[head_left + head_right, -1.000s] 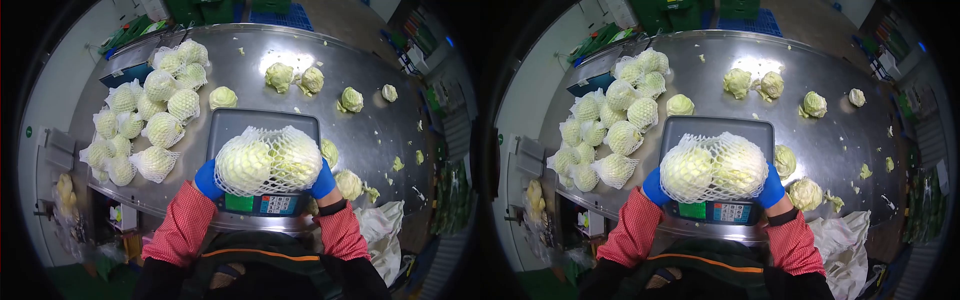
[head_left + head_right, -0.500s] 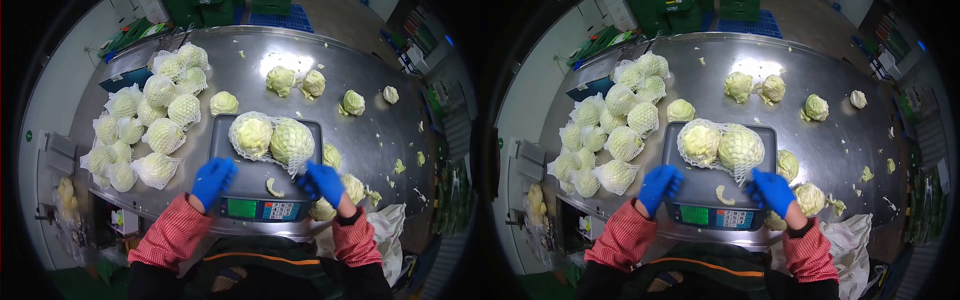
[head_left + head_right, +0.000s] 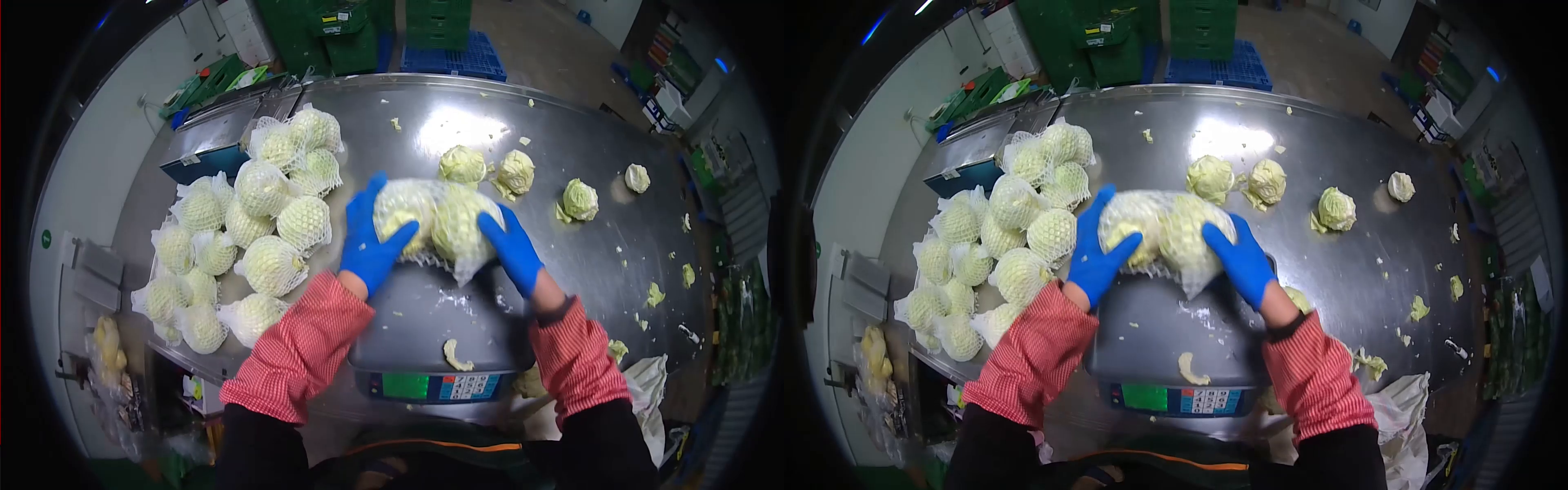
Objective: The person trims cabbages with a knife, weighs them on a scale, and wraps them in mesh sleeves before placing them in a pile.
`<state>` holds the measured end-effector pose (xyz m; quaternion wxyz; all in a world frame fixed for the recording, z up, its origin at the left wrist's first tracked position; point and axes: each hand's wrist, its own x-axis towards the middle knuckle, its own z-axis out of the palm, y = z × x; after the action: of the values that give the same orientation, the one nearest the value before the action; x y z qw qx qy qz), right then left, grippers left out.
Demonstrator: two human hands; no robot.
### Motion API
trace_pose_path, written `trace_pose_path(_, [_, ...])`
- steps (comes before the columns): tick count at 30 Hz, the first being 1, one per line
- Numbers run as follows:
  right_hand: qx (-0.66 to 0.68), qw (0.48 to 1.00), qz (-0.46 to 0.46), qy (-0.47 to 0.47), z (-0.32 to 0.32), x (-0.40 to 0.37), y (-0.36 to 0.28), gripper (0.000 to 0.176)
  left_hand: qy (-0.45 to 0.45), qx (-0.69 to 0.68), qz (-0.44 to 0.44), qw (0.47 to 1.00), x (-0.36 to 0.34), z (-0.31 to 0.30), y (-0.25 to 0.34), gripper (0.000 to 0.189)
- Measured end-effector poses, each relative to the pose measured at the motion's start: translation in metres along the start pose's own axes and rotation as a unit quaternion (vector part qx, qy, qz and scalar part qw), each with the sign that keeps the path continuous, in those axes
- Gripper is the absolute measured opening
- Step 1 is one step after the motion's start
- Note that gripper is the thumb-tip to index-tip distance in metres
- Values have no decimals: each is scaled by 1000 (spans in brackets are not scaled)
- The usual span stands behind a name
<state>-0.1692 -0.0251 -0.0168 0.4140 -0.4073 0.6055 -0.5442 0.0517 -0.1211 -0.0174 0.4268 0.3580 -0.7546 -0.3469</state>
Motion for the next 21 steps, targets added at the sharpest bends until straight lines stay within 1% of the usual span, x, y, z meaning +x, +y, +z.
trace_pose_path(1, [-7,1000,-19,-2,5,26,-2,60,14,10,20,1000,21,-1,-17,80])
trace_pose_path(2, [-13,999,-37,-4,11,53,-1,60,31,6,43,999,40,-4,-19,78])
trace_pose_path(4, [28,999,18,3,35,97,-2,61,50,8,63,997,77,-4,-64,77])
trace_pose_path(6, [10,1000,-22,-20,52,148,20,62,74,28,93,992,108,-5,-111,76])
trace_pose_path(7, [-32,999,-34,5,63,176,37,64,76,18,61,995,120,-6,-133,75])
trace_pose_path(9, [-116,992,-22,37,83,216,64,69,85,79,53,992,135,-2,-180,80])
trace_pose_path(10, [-159,986,4,44,91,232,75,73,87,116,45,988,139,2,-206,83])
trace_pose_path(12, [-313,949,30,9,99,255,104,80,40,197,-11,980,137,9,-260,89])
trace_pose_path(13, [-352,934,27,-49,96,258,113,83,-9,269,-32,963,133,10,-274,92])
trace_pose_path(14, [-360,929,43,-79,93,254,102,78,-8,253,-34,967,131,13,-269,91])
trace_pose_path(16, [-509,848,4,-147,69,230,45,79,-1,222,-42,974,127,6,-226,91])
trace_pose_path(17, [-566,821,-55,-49,53,228,44,81,35,216,22,976,118,2,-208,89])
trace_pose_path(18, [-613,780,-117,48,33,228,42,82,25,219,30,975,109,-6,-179,83])
trace_pose_path(19, [-629,762,-110,105,3,227,31,91,-9,176,-71,982,97,-9,-170,82])
trace_pose_path(20, [-666,730,-67,140,-30,244,45,97,-42,133,-176,974,84,-13,-167,82])
trace_pose_path(21, [-684,713,-5,157,-52,235,36,101,-93,154,-204,962,72,-14,-171,88])
